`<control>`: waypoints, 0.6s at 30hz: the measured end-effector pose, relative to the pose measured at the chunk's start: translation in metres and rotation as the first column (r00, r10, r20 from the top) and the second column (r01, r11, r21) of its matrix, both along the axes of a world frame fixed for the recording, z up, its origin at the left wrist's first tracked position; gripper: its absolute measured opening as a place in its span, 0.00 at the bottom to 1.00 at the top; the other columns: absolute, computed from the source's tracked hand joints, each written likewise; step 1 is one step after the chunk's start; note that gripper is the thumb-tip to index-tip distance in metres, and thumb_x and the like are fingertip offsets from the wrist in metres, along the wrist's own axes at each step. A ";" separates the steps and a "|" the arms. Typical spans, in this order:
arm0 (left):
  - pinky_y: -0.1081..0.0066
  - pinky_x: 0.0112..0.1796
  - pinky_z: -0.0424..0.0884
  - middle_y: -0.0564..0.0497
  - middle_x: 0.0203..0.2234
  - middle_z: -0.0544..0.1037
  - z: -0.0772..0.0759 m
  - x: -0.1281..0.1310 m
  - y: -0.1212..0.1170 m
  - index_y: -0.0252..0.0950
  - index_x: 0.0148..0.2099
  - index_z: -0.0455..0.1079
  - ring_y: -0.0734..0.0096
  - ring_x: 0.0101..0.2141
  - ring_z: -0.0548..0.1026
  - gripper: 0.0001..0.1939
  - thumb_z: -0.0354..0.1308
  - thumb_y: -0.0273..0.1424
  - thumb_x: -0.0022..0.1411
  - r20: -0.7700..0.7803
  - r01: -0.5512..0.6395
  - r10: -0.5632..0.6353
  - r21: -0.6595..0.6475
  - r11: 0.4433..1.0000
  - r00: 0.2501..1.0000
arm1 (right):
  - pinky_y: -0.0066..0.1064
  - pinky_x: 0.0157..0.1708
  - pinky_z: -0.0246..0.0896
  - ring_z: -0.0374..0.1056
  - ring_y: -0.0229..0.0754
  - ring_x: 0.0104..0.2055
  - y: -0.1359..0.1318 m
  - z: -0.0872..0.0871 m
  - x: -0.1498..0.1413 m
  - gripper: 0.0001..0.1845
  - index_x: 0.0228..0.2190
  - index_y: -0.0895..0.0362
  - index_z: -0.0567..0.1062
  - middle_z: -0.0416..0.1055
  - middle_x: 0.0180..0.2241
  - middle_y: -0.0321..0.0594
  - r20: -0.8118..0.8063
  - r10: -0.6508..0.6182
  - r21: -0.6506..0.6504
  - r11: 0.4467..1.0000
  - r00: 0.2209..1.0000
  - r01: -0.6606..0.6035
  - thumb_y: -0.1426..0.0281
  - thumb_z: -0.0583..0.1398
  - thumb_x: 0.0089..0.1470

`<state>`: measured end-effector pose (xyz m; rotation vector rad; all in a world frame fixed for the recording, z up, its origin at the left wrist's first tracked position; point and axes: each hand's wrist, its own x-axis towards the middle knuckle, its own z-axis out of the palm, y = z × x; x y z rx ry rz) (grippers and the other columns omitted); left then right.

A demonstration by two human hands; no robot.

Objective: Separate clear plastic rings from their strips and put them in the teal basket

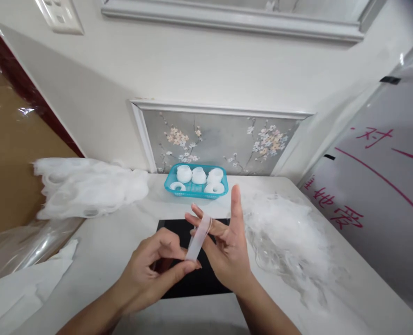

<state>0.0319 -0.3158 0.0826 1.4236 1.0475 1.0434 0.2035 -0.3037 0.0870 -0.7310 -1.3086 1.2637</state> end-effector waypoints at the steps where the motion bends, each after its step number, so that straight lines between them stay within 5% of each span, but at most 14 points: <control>1: 0.72 0.27 0.69 0.51 0.24 0.80 0.000 0.003 0.001 0.39 0.29 0.64 0.66 0.26 0.77 0.13 0.67 0.34 0.50 -0.010 0.013 -0.013 -0.010 1.000 1.000 | 0.53 0.63 0.47 0.61 0.45 0.59 0.001 0.001 0.000 0.55 0.64 0.49 0.25 0.76 0.43 0.41 -0.015 0.001 -0.008 1.000 1.000 -0.001 0.70 0.62 0.55; 7: 0.76 0.27 0.63 0.52 0.22 0.78 0.005 0.010 0.005 0.38 0.38 0.67 0.72 0.24 0.73 0.15 0.63 0.41 0.54 0.068 0.142 -0.140 -0.027 0.989 0.988 | 0.57 0.58 0.54 0.56 0.48 0.62 -0.004 0.001 0.001 0.66 0.61 0.47 0.17 0.73 0.48 0.42 0.016 0.080 -0.002 0.997 0.997 -0.080 0.72 0.66 0.49; 10: 0.77 0.20 0.57 0.54 0.16 0.71 0.005 0.003 0.008 0.36 0.39 0.73 0.78 0.17 0.63 0.21 0.60 0.48 0.54 0.056 0.199 -0.200 0.009 0.980 0.978 | 0.57 0.63 0.44 0.51 0.46 0.64 -0.010 0.002 0.001 0.60 0.63 0.49 0.22 0.72 0.49 0.43 0.094 0.079 0.062 0.994 0.992 -0.085 0.71 0.64 0.51; 13: 0.76 0.15 0.45 0.55 0.13 0.65 0.005 -0.004 0.010 0.34 0.34 0.77 0.82 0.13 0.51 0.26 0.54 0.54 0.56 0.011 0.260 -0.260 -0.022 0.965 0.966 | 0.55 0.64 0.44 0.51 0.47 0.65 -0.013 0.002 0.000 0.56 0.65 0.48 0.35 0.71 0.50 0.42 0.141 0.130 0.055 0.989 0.981 -0.139 0.70 0.66 0.49; 18: 0.75 0.21 0.58 0.53 0.16 0.69 0.010 -0.008 0.008 0.33 0.32 0.77 0.76 0.19 0.63 0.15 0.62 0.41 0.55 -0.027 0.331 -0.335 -0.100 0.938 0.942 | 0.56 0.64 0.42 0.48 0.45 0.66 -0.016 -0.003 0.000 0.51 0.65 0.49 0.37 0.70 0.52 0.41 0.265 0.190 0.146 0.961 0.945 -0.234 0.69 0.63 0.52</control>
